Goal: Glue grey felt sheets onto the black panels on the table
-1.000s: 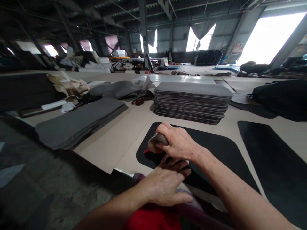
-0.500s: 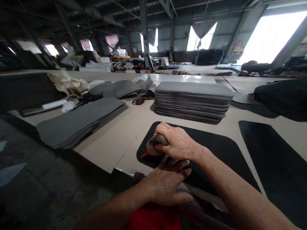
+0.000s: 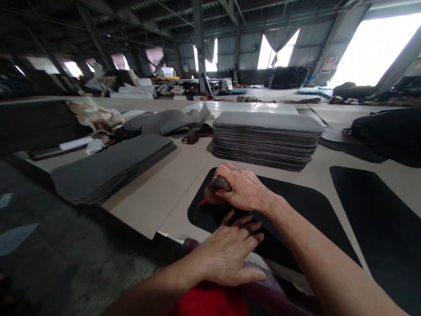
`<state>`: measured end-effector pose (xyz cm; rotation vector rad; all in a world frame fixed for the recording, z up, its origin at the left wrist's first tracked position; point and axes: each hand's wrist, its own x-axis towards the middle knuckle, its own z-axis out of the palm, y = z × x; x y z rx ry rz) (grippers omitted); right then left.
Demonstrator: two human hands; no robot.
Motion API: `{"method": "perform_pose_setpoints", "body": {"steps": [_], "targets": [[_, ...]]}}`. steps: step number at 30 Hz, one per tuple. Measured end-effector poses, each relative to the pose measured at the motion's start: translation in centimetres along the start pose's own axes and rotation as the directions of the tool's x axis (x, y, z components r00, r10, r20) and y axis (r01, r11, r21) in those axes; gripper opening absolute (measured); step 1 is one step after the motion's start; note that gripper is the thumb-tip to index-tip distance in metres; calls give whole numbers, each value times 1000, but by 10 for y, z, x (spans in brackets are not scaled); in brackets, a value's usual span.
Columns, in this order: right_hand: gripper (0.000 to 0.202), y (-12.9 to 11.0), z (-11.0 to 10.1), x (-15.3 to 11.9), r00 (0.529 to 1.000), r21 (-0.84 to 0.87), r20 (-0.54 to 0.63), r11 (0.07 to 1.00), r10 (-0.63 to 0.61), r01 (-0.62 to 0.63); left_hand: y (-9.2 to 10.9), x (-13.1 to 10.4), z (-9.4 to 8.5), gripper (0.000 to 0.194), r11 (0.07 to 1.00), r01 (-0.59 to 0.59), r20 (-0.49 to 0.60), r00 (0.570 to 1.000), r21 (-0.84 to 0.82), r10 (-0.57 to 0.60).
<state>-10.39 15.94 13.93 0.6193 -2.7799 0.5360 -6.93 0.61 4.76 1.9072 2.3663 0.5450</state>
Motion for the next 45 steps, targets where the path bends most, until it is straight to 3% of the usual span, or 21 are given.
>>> {"method": "perform_pose_setpoints", "body": {"steps": [4,10,23,33,40,45], "targets": [[23,-2,1,-4,999,84,42,996,-3,0,1,0,-3,69,1000,11,8,1000,-18,-11],[20,3,-1,0,1000,-31,-12,999,7,-7,1,0,-4,69,999,11,11,1000,-40,-10],[22,47,4,29,971,-223,-145,950,191,-220,1,-1,-5,74,991,4,14,1000,-133,-2],[26,67,3,47,942,-310,-176,892,286,-329,2,-1,-8,78,978,39,44,999,-203,-31],[27,71,-12,38,943,-350,-163,877,289,-329,2,0,-7,76,979,51,35,998,-197,-45],[27,82,-37,7,935,-373,-141,857,325,-354,1,1,0,71,991,53,24,998,-125,-50]]}}
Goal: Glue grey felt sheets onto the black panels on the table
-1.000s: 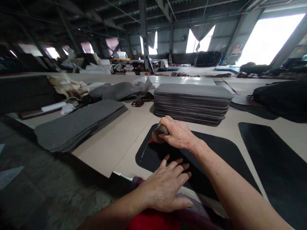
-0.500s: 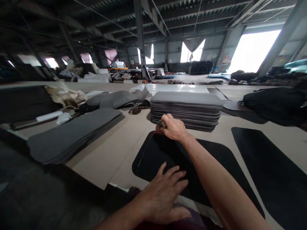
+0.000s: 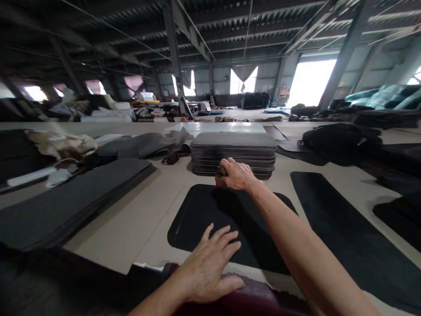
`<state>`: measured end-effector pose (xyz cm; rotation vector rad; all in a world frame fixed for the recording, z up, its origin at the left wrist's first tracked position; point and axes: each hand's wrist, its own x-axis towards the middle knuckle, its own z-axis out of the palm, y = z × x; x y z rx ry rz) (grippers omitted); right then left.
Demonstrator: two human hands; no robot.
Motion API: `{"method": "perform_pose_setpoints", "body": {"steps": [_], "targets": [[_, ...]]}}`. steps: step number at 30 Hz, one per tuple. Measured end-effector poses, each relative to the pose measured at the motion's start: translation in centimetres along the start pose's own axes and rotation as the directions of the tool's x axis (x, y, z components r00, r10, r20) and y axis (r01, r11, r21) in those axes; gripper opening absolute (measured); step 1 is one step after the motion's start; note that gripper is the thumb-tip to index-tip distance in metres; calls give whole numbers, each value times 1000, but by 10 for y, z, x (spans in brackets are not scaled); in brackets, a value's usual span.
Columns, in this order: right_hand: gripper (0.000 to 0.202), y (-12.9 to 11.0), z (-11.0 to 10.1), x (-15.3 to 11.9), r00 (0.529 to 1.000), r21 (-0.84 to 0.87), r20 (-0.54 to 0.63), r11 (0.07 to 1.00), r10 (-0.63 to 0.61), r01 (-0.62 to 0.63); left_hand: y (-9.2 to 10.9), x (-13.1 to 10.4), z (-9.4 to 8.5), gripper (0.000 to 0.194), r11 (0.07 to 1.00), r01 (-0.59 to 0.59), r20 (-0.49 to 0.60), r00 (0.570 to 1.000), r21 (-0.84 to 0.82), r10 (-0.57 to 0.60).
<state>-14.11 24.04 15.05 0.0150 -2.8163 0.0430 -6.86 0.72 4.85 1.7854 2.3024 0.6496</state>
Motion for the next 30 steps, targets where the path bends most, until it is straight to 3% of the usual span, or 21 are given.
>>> {"method": "perform_pose_setpoints", "body": {"steps": [8,17,23,30], "targets": [[30,72,-29,-74,980,-58,27,979,199,-197,-1,1,2,65,997,10,10,1000,75,-10],[32,131,-45,-162,902,-75,-17,899,432,-432,-1,4,2,61,980,15,50,998,200,-26],[33,136,-50,-191,869,-43,-32,868,494,-495,-3,5,5,61,971,3,50,999,238,-16],[26,118,-70,-215,890,-50,12,889,455,-454,-11,6,11,61,962,-27,26,999,271,21]]}}
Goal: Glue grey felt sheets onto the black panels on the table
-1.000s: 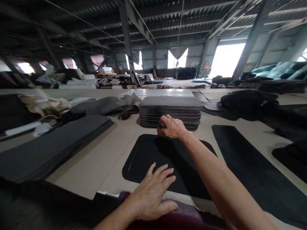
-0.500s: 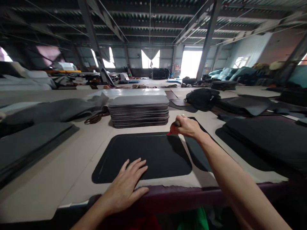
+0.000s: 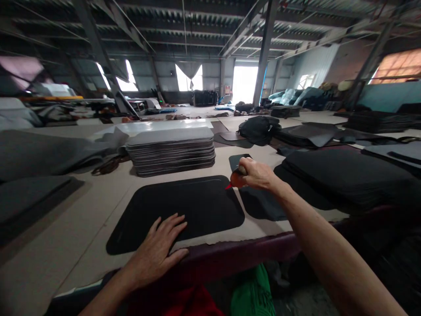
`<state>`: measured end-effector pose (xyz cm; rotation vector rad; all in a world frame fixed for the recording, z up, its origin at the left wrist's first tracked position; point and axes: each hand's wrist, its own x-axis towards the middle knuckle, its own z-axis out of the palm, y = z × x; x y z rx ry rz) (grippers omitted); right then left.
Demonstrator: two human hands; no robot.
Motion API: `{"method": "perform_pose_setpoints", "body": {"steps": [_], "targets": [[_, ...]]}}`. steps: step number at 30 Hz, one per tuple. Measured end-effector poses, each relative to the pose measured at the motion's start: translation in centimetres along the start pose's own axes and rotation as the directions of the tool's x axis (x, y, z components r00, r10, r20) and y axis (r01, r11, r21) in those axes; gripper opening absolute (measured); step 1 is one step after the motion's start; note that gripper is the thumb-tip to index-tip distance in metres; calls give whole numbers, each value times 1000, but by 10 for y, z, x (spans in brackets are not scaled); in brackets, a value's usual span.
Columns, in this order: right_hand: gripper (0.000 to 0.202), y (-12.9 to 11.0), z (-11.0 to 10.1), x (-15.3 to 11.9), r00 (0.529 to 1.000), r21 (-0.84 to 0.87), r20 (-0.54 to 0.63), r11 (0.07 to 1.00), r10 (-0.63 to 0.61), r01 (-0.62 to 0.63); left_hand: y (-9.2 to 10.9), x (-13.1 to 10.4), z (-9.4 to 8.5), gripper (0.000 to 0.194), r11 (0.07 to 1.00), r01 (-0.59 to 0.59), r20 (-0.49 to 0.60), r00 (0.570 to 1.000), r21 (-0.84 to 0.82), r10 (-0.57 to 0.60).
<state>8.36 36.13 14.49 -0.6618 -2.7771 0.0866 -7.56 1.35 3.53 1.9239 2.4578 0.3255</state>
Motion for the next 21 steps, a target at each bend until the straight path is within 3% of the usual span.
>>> {"method": "perform_pose_setpoints", "body": {"steps": [15,21], "targets": [[27,5,-6,-134,992,300,-9,946,129,-121,-5,2,7,61,999,-17,-16,1000,36,18],[31,11,4,-152,985,349,-57,928,164,-134,-5,3,6,60,999,-17,-7,1000,43,17]]}}
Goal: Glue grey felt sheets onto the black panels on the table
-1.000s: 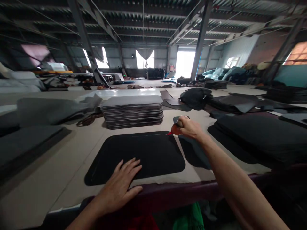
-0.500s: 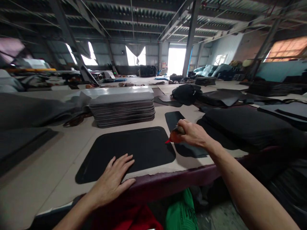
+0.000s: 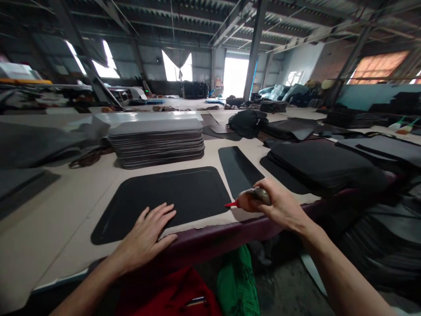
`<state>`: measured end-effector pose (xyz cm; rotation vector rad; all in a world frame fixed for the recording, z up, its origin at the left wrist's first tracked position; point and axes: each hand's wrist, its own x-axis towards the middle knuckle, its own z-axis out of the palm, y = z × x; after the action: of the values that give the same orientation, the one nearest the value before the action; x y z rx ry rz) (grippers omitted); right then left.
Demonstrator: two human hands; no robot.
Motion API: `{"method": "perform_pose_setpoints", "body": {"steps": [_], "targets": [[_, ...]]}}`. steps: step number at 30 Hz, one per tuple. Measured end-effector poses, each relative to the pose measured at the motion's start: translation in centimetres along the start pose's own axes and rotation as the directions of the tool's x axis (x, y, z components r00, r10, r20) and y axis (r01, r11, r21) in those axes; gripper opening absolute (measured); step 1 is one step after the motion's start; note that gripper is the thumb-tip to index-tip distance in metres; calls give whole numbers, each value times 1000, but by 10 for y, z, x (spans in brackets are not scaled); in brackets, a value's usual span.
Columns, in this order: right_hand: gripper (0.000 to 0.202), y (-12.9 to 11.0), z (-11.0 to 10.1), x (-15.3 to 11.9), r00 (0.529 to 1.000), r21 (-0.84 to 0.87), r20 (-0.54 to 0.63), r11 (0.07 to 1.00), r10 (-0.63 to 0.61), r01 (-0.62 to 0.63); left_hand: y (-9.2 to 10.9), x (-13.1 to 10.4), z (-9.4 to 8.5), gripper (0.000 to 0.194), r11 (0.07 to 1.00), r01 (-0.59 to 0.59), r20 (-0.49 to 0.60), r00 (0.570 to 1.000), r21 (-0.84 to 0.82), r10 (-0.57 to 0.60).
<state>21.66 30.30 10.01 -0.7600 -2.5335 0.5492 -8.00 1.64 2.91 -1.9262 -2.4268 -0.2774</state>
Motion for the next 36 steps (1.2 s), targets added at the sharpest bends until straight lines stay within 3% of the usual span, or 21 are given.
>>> {"method": "perform_pose_setpoints", "body": {"steps": [7,18,24,30,36], "targets": [[28,-10,10,31,996,-93,-62,994,-70,64,2,0,-3,62,1000,21,49,999,3,-21],[27,-12,46,118,989,-256,-144,966,-18,-20,3,-1,-3,61,1000,6,23,1000,-22,-5],[28,-16,65,157,986,-262,-166,965,-19,-26,2,-2,-4,59,1000,2,4,1000,-31,-2],[29,-24,50,150,993,-261,-96,965,-63,36,3,-1,-4,62,1000,14,22,1000,-23,-13],[30,-23,19,103,998,-228,-17,973,-54,48,4,0,-5,62,999,19,30,999,-29,-18]]}}
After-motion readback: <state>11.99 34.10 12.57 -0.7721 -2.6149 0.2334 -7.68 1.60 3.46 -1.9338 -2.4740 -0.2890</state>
